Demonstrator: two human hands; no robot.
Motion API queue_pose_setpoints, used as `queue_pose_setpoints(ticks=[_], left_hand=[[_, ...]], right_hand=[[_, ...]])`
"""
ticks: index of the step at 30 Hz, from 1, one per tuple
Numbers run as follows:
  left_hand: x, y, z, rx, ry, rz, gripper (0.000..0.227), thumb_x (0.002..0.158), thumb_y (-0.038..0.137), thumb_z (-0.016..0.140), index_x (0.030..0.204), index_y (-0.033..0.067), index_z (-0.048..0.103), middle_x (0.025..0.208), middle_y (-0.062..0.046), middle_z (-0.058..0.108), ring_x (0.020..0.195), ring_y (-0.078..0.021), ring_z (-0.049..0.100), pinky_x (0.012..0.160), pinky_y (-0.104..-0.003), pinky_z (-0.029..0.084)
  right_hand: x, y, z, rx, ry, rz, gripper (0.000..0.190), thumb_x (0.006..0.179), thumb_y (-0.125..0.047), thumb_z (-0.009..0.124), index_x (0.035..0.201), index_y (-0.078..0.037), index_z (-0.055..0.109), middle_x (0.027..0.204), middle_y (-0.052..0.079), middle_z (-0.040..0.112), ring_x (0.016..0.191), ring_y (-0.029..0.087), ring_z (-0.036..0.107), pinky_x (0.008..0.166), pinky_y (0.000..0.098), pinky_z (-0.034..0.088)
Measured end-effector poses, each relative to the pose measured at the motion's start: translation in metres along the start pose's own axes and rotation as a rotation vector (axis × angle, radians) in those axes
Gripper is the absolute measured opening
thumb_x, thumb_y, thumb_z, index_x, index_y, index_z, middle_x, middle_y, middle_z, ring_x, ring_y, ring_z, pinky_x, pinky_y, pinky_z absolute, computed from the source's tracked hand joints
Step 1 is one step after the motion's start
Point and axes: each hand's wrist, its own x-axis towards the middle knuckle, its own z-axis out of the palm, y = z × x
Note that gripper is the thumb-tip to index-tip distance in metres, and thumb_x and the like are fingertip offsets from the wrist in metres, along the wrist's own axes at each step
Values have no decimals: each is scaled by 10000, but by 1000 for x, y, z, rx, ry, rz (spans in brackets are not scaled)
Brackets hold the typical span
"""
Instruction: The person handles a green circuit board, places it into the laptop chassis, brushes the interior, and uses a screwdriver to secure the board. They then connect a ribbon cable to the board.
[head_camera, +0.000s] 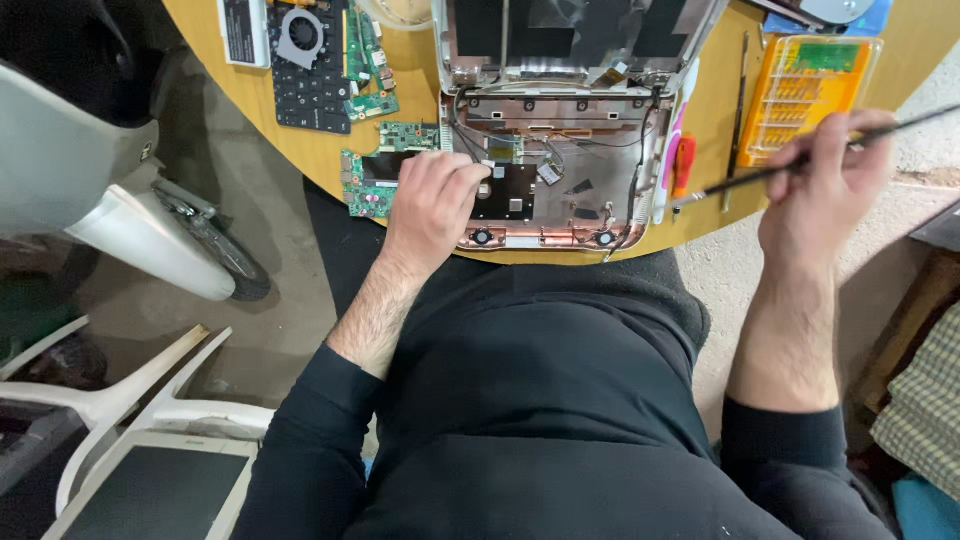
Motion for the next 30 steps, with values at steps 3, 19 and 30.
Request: queue_pose_setpoints(ticks=[3,19,30], left_hand=[[-4,-2,-5,-146,4,-93,281,1149,-138,767,1356,52,774,1221,-124,675,1103,-334,667,930,-496,526],[-28,-18,-2,-389,85,-240,171,1192,59,664,1118,181,759,1030,-59,618,930,-381,706,903,-513,624],[-42,-15,29,-292,218,-372,368,1176,328,875,1058,186,556,885,-17,537,799,-337,676,811,-472,578]], right_hand=[[-34,-23,33,38,54,39,143,1377,-25,504,1333,-160,520,953,153,729,546,193,547,443,274,354],[-82,-3,174,-312,-478,-502,96,1117,112,883,1088,95,793,1187,321,896,988,450,902,791,489,754],[-79,7,181,-323,-528,-525,73,1135,139,839,1099,100,790,1138,314,885,979,457,904,783,503,740]])
